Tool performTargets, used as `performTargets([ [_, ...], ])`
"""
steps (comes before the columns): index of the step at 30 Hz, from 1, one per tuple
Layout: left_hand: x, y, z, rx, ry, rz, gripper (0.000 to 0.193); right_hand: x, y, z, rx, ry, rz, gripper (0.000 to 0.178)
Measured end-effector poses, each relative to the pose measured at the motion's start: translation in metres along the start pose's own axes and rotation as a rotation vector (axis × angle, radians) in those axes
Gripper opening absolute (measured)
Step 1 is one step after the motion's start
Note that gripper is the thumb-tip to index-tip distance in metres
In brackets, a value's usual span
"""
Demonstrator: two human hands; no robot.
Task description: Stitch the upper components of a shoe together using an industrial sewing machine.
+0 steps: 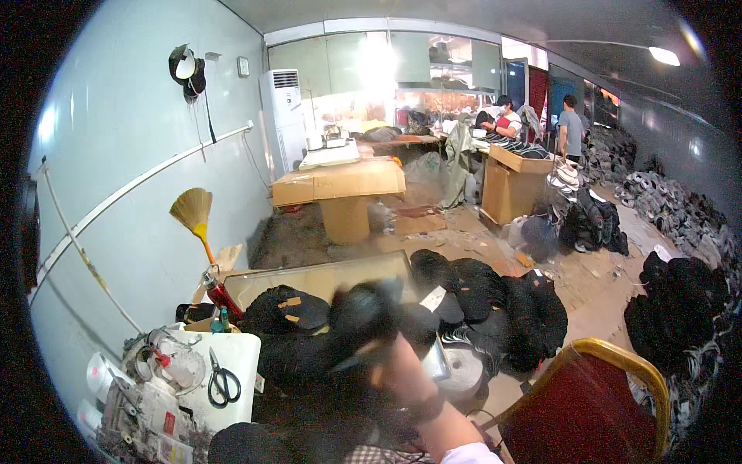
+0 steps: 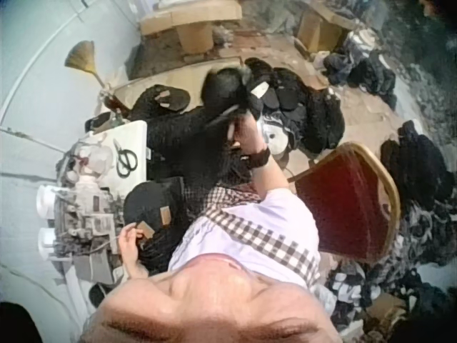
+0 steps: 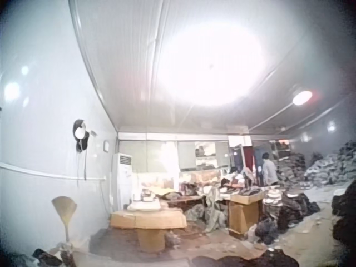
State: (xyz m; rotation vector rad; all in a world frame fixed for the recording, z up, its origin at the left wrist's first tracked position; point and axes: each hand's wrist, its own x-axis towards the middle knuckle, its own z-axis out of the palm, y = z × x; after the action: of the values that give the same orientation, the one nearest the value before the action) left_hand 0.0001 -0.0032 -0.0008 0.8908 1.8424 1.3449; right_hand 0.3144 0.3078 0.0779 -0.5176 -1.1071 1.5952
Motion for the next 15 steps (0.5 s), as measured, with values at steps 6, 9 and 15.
performTargets([
  [6,0.001,0.006,0.002,0.036,-0.014,0.011,0.022,0.025,0.035,-0.007,-0.051,-0.179,0.17,0.021],
  [9,0.0,0.009,0.003,0.035,-0.013,0.023,0.023,0.037,0.055,-0.006,-0.737,-0.12,-0.351,0.024],
  [15,-0.001,0.007,0.003,0.029,-0.002,0.012,0.023,0.026,0.033,-0.01,-0.059,-0.071,0.041,0.03],
])
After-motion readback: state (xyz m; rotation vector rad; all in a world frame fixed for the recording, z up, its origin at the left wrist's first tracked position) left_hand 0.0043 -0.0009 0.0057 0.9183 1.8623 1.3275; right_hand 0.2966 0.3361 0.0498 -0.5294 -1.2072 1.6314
